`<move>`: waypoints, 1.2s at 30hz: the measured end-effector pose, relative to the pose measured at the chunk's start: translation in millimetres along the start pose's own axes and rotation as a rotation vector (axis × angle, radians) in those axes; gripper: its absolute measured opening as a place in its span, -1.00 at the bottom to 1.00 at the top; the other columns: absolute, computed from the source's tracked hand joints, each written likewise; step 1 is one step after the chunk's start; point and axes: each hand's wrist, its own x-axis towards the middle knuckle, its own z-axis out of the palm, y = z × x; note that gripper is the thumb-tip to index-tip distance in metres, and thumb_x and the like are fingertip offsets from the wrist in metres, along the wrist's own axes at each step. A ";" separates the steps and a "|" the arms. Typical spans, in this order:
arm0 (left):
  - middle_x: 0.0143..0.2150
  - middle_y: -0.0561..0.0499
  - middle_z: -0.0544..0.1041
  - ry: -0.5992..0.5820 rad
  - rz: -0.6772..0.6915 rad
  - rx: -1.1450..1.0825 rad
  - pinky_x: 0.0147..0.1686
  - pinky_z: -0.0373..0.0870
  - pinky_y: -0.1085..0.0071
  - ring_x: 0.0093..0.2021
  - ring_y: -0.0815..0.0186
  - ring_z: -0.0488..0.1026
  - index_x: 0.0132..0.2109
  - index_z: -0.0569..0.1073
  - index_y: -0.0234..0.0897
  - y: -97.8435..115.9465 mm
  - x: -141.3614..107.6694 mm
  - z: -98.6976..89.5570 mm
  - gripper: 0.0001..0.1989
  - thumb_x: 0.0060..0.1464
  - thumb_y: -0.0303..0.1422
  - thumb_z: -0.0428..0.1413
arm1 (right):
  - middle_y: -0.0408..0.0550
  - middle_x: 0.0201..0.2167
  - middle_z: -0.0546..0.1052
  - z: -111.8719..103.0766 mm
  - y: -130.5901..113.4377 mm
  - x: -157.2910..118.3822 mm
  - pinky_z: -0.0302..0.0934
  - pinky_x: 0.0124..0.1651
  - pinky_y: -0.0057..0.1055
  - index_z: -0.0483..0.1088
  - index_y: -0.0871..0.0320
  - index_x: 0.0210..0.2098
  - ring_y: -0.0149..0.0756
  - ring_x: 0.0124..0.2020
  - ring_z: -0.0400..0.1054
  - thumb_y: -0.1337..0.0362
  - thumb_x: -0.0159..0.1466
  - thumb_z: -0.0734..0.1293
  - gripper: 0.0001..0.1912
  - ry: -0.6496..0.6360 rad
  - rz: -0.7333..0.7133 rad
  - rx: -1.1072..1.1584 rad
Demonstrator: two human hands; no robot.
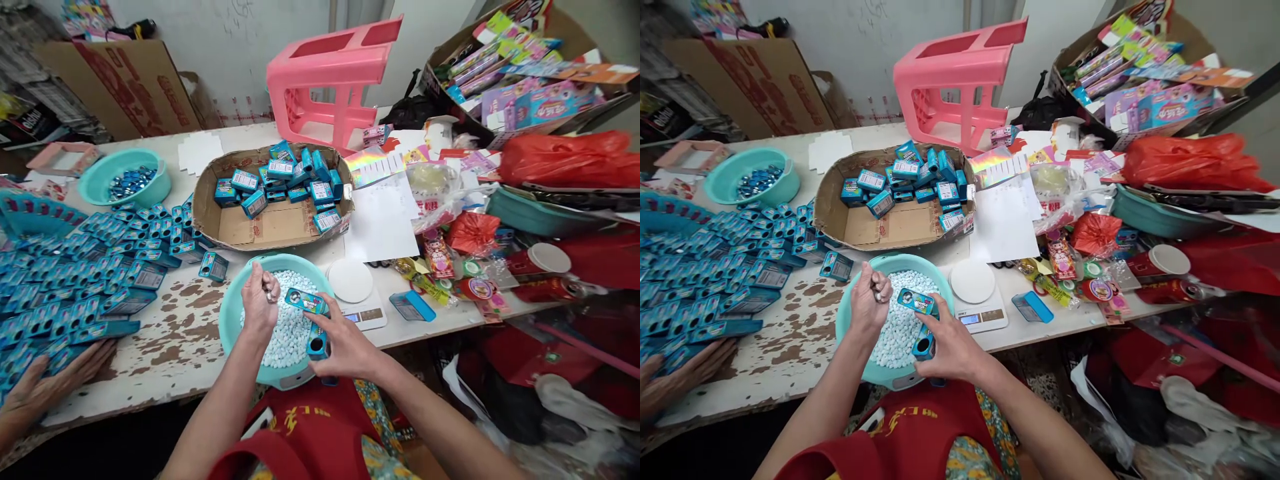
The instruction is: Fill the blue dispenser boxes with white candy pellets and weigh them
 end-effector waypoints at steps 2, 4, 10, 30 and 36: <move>-0.46 0.04 0.35 -0.009 0.073 0.376 -0.49 0.23 0.49 -0.44 0.36 0.32 -0.44 0.35 -0.27 -3.5 1.1 -13.5 -0.64 0.01 -0.04 0.12 | 0.07 0.34 -0.18 -1.8 0.2 -1.3 0.23 0.07 -0.18 0.21 0.06 0.18 0.06 0.15 0.20 0.20 -0.15 0.46 -0.12 -0.001 0.019 0.004; -0.21 -0.03 0.45 -0.058 0.173 0.727 -0.22 0.31 0.37 -0.14 0.22 0.37 -0.25 0.45 -0.22 -6.8 -1.8 -23.4 -0.71 -0.02 -0.11 0.16 | 0.07 0.34 -0.17 -3.7 0.1 -2.3 0.25 0.04 -0.18 0.22 0.06 0.18 0.04 0.11 0.25 0.21 -0.14 0.45 -0.14 -0.008 0.034 0.009; -0.04 -0.03 0.44 -0.359 0.314 0.874 0.08 0.18 0.27 0.04 0.18 0.33 -0.11 0.46 -0.17 -18.4 -15.4 -18.1 -0.72 0.00 -0.22 0.16 | 0.11 0.33 -0.16 -4.5 -0.8 -1.0 0.25 0.05 -0.15 0.23 0.08 0.17 0.07 0.13 0.24 0.19 -0.14 0.45 -0.14 -0.001 0.026 0.002; -0.03 -0.07 0.46 -0.856 0.515 1.029 0.00 0.32 0.29 0.00 0.20 0.38 0.03 0.38 -0.17 -6.5 -4.9 2.3 -0.66 0.07 -0.35 0.10 | -0.01 0.33 -0.12 -29.5 10.8 -7.3 0.12 0.21 -0.18 0.23 0.00 0.17 0.01 0.23 0.11 0.33 -0.09 0.43 -0.19 0.073 -0.071 0.123; -0.18 -0.03 0.47 0.077 0.483 1.146 -0.21 0.36 0.31 -0.23 0.23 0.42 -0.02 0.36 -0.22 43.5 -1.5 -71.9 -0.58 -0.01 -0.14 0.15 | 0.05 0.23 0.18 -40.2 30.1 -15.0 0.12 0.19 -0.09 0.26 0.02 0.13 0.03 0.23 0.10 0.22 -0.02 0.46 -0.28 0.307 0.147 0.474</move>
